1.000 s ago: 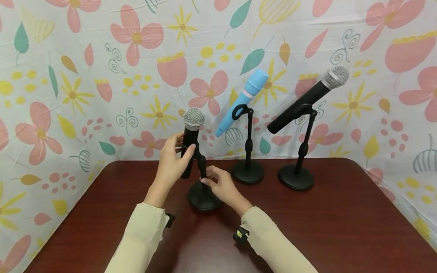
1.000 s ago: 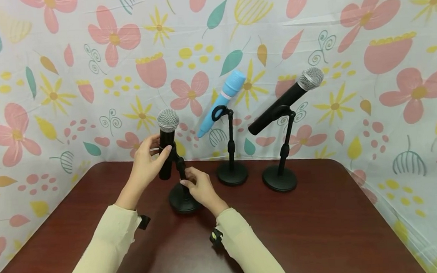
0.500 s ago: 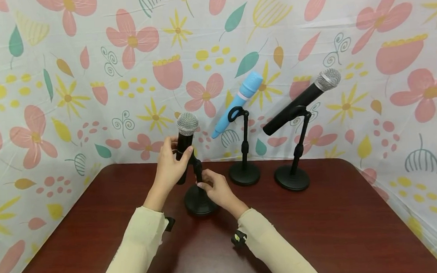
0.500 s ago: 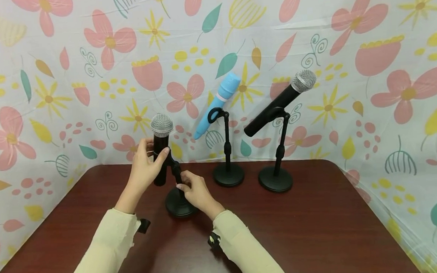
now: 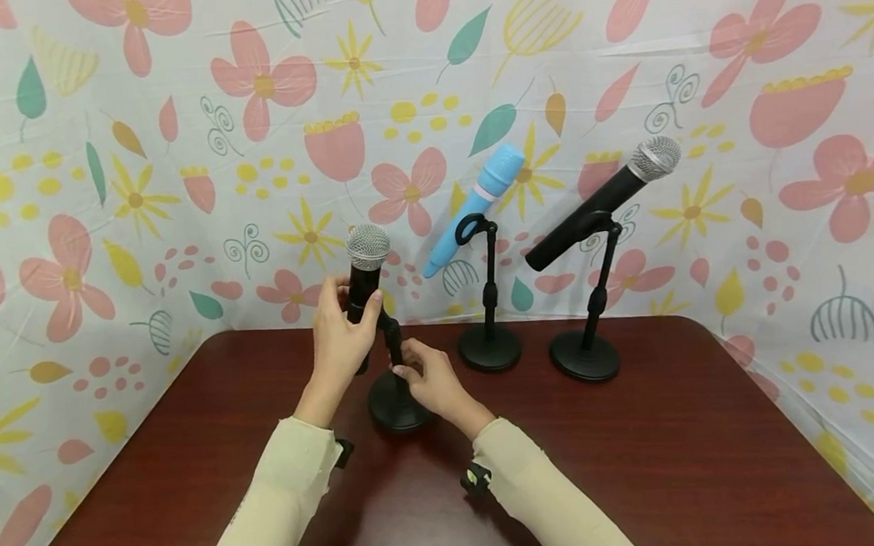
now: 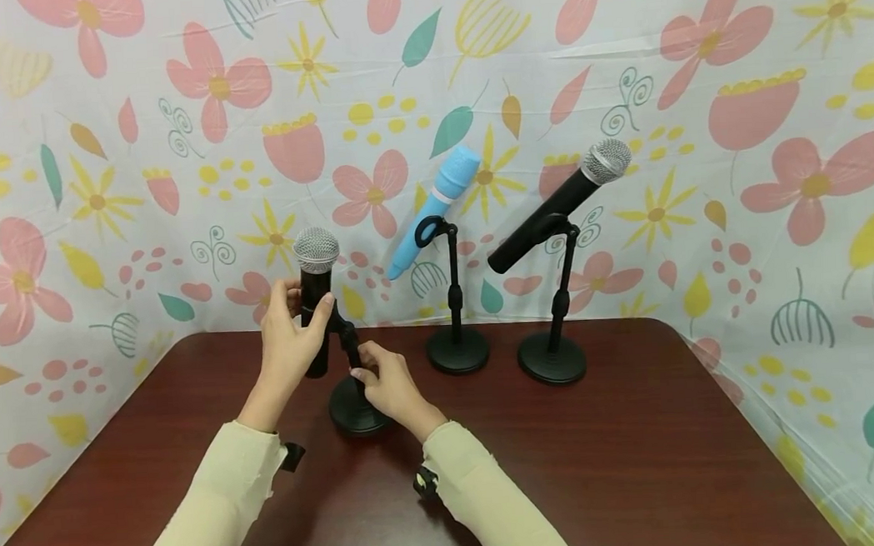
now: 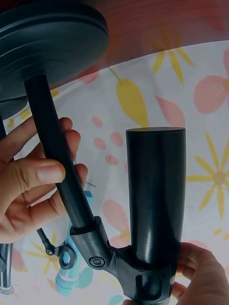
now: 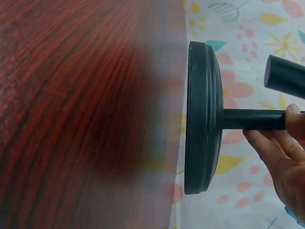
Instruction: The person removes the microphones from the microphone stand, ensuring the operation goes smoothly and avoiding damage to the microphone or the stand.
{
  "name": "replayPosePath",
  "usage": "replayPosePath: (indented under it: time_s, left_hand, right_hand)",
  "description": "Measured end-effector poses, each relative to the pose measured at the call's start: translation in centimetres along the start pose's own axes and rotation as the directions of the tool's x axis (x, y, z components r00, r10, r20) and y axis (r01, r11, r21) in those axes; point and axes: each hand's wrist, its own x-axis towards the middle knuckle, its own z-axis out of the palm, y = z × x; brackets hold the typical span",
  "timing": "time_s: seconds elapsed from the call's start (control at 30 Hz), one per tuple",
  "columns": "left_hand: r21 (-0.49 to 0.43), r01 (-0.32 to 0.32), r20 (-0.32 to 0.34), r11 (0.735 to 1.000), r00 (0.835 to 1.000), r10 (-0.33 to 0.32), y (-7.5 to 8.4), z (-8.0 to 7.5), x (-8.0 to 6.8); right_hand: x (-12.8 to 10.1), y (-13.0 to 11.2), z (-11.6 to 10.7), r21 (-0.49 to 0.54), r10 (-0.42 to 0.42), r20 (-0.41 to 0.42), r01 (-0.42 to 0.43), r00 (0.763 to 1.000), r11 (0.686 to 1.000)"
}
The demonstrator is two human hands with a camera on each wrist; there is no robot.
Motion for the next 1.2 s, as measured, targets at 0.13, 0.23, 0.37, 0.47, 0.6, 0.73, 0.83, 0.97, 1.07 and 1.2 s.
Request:
replayPosePath:
  time_s: [0.13, 0.23, 0.37, 0.47, 0.6, 0.73, 0.83, 0.97, 1.07, 1.2]
  left_hand:
    - [-0.007, -0.015, -0.008, 1.0, 1.0, 0.015, -0.1, -0.1, 0.0]
    - [-0.008, -0.015, -0.004, 1.0, 1.0, 0.015, -0.1, -0.2, 0.1]
    - [-0.012, -0.003, -0.008, 1.0, 1.0, 0.003, 0.1, -0.4, 0.2]
    - [-0.021, 0.011, -0.005, 1.0, 1.0, -0.011, 0.2, -0.5, 0.3]
    - [-0.033, 0.045, 0.01, 0.998, 0.999, -0.044, 0.2, -0.6, 0.3]
    - [-0.041, 0.056, 0.021, 0.998, 0.998, -0.056, 0.3, -0.8, 0.4]
    - [-0.043, 0.048, 0.021, 0.998, 0.999, -0.047, 0.4, -0.9, 0.5]
    - [-0.036, 0.036, 0.017, 0.999, 0.999, -0.036, 0.5, -1.0, 0.7]
    - [-0.031, 0.027, 0.012, 0.999, 1.0, -0.026, 0.6, -1.0, 0.9]
    - [-0.032, 0.018, 0.002, 0.999, 1.0, -0.018, 0.8, -1.0, 1.2]
  right_hand:
    - [0.1, -0.1, 0.1, -0.002, 0.001, 0.009, -0.001, 1.0, 1.0]
    - [0.1, -0.1, 0.0, -0.013, 0.005, 0.01, -0.005, 1.0, 1.0]
    - [0.1, 0.0, -0.1, -0.016, 0.007, 0.012, -0.007, 1.0, 1.0]
    - [0.2, 0.0, -0.1, -0.019, 0.004, 0.013, -0.003, 1.0, 1.0]
    - [0.2, 0.1, -0.2, -0.027, 0.008, 0.016, -0.007, 1.0, 1.0]
    - [0.2, 0.1, -0.2, -0.019, 0.013, 0.018, -0.013, 1.0, 1.0]
    - [0.1, 0.1, -0.3, -0.019, 0.016, 0.021, -0.016, 1.0, 1.0]
    - [0.3, 0.2, -0.4, -0.042, 0.033, 0.022, -0.032, 0.999, 0.999]
    - [0.4, 0.3, -0.5, -0.06, 0.035, 0.02, -0.033, 0.999, 0.998]
    - [0.6, 0.1, -0.7, -0.077, 0.015, 0.008, -0.014, 1.0, 0.997]
